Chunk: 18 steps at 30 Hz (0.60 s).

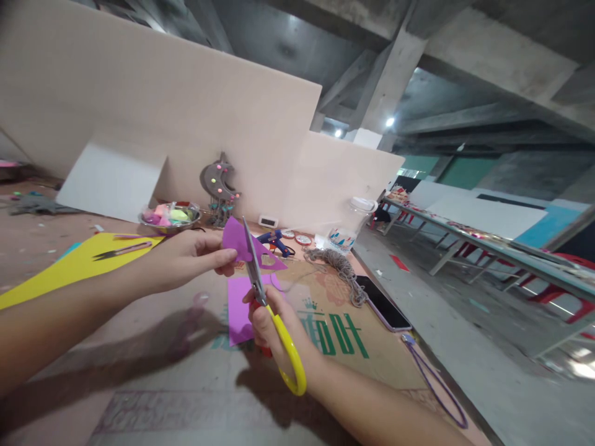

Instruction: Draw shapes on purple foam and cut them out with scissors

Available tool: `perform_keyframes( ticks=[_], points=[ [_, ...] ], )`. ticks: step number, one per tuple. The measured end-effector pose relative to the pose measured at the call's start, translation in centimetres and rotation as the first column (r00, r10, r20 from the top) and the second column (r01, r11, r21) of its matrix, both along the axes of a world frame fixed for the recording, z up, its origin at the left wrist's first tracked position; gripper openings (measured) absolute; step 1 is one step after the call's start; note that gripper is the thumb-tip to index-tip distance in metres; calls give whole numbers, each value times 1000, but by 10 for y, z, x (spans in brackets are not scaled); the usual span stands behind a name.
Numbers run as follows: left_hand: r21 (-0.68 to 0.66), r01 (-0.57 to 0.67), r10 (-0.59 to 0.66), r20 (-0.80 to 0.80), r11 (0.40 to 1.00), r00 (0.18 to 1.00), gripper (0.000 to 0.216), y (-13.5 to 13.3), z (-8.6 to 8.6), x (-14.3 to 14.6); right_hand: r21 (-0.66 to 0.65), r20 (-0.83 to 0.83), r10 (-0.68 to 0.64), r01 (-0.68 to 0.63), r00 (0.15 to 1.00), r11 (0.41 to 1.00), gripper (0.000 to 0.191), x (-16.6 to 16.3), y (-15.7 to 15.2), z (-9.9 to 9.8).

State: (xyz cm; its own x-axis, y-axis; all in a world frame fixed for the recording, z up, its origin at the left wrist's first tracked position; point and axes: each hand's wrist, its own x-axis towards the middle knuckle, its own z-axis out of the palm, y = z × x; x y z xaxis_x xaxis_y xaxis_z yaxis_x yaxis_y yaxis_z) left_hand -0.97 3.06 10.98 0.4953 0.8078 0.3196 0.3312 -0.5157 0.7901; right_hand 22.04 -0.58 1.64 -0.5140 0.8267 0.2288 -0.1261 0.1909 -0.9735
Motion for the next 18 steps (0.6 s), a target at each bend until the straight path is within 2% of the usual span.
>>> perform_keyframes(
  ticks=[11,18],
  points=[
    [-24,-46,47,8,999,999,38,2,1,-6,40,84,-41,37,996,999,55,-2,-4,10],
    [8,-53,53,-33,999,998,41,2,2,-6,49,73,-24,21,997,999,54,-2,-3,8]
  ],
)
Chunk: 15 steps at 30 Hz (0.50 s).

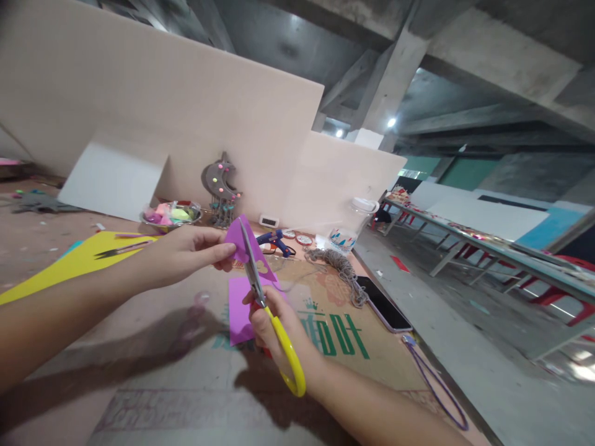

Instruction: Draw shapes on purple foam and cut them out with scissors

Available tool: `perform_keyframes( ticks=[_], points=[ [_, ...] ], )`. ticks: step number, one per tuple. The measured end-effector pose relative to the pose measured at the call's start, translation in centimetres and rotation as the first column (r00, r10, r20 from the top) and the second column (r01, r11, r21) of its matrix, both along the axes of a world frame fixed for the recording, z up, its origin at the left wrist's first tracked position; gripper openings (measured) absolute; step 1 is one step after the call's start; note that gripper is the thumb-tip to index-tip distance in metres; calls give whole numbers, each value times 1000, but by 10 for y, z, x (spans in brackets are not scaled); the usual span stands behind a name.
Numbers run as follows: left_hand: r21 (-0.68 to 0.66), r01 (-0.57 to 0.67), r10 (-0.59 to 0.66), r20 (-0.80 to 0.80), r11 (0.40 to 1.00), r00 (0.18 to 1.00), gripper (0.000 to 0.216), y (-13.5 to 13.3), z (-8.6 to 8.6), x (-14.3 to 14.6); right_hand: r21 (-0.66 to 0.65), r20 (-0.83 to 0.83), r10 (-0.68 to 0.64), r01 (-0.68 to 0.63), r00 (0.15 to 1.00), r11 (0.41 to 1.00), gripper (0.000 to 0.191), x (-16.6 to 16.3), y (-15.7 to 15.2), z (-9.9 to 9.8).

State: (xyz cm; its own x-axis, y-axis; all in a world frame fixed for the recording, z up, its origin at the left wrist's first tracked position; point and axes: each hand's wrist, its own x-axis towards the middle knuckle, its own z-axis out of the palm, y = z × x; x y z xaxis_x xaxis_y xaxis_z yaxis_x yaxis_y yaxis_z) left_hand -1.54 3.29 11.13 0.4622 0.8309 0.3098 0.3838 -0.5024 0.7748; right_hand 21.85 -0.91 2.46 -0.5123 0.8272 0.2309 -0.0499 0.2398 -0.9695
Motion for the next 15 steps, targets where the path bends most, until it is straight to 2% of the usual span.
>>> perform_keyframes(
  ticks=[8,15],
  points=[
    [-21,93,-92,46,995,995,34,2,-2,2,87,16,7,-8,1000,996,57,1,2,-7],
    [-33,118,-116,65,992,991,31,0,-2,4,83,11,1,-2,1000,997,53,0,0,-4]
  ],
)
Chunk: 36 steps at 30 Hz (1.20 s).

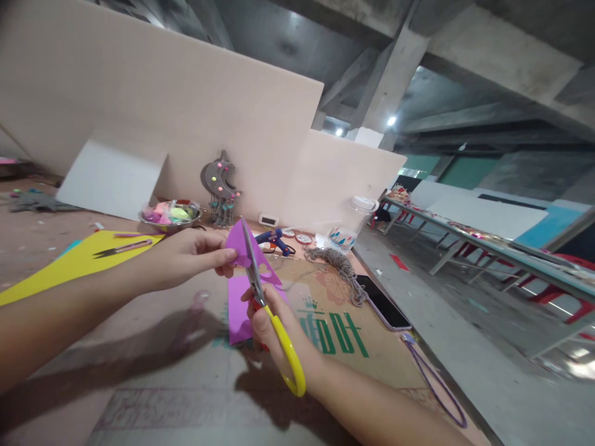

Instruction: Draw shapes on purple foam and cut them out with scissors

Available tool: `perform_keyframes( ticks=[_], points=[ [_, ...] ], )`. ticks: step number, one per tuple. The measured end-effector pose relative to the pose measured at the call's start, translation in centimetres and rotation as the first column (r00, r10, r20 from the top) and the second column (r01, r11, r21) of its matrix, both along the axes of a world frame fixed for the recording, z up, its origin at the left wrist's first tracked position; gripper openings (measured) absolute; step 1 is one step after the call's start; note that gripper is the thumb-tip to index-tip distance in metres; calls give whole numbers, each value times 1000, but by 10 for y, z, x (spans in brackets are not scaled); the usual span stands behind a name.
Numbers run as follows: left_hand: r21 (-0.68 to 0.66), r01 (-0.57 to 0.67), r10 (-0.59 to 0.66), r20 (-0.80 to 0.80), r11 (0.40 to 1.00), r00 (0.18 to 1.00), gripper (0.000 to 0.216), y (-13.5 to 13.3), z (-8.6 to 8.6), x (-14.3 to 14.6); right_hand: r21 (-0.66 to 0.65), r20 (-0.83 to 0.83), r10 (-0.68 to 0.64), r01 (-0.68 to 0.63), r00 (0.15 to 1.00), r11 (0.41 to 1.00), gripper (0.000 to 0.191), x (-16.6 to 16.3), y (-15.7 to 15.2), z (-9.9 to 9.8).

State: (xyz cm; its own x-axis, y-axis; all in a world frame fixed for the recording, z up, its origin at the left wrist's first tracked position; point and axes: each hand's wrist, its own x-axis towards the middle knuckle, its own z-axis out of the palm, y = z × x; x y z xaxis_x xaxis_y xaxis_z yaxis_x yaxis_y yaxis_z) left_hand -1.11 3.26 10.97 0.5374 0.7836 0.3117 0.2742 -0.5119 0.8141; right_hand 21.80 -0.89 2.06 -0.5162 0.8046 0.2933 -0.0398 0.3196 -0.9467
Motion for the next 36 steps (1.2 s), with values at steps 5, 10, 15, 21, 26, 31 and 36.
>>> perform_keyframes(
  ticks=[5,10,15,21,26,31,36],
  points=[
    [-11,-4,4,-11,1000,1000,30,-1,2,1,-50,-18,24,-25,1000,998,50,0,-2,2],
    [3,-12,12,-14,1000,1000,32,0,2,0,-75,-23,35,-37,999,997,50,1,-1,2],
    [24,-40,41,-55,999,998,35,1,1,-2,-68,-37,26,-29,999,997,49,1,-1,2],
    [36,-58,60,-73,998,995,37,1,1,-4,-63,-10,17,-18,1000,998,48,3,0,1],
    [31,-69,71,-59,997,996,36,2,2,-6,-76,-13,4,-5,1000,997,50,4,2,-3],
    [32,-72,73,-53,997,996,36,1,3,-6,-71,-4,-8,8,1000,997,51,4,2,-5],
    [30,-77,79,-52,997,996,34,-1,5,-5,-80,2,-1,1,1000,997,52,4,2,-3]
  ],
)
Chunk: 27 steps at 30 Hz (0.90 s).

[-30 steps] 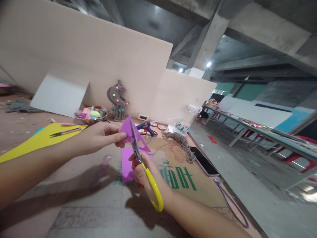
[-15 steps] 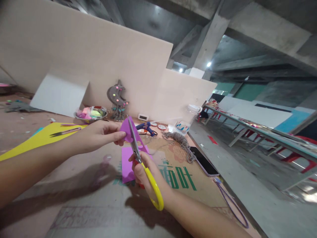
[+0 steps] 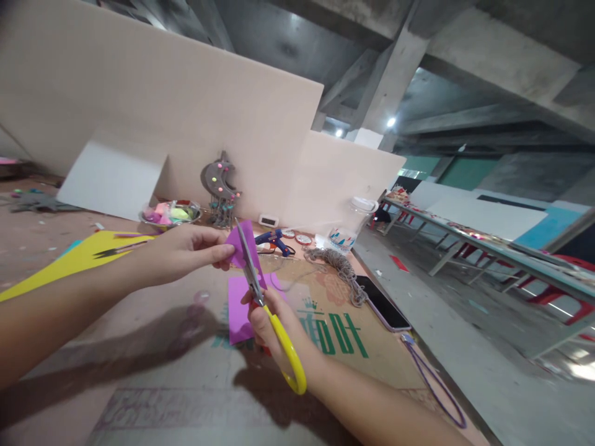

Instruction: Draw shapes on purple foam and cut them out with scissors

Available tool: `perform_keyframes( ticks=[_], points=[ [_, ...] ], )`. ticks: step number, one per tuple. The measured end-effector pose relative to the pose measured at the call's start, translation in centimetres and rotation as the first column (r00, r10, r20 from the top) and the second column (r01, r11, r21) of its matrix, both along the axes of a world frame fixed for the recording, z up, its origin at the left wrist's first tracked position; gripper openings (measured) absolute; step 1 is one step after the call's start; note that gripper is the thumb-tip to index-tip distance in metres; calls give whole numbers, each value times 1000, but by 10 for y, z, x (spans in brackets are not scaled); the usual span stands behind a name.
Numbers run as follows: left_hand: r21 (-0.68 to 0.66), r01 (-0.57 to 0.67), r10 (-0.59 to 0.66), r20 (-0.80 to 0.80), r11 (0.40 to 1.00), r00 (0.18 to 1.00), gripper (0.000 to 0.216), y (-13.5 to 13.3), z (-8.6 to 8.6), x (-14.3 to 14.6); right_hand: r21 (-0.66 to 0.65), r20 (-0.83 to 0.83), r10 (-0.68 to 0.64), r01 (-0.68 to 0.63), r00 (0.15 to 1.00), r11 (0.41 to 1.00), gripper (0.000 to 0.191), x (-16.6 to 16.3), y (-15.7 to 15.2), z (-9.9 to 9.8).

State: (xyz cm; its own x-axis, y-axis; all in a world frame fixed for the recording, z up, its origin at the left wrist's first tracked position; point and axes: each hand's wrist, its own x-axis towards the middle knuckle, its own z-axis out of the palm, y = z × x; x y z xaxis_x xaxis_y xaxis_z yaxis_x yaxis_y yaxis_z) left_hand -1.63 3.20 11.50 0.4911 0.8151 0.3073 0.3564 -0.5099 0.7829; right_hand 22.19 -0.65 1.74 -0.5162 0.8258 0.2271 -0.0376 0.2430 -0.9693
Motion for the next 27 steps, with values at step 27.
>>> perform_keyframes(
  ticks=[27],
  points=[
    [13,-52,52,-12,999,999,35,3,2,-4,-56,40,-15,17,999,998,59,-1,0,3]
  ],
)
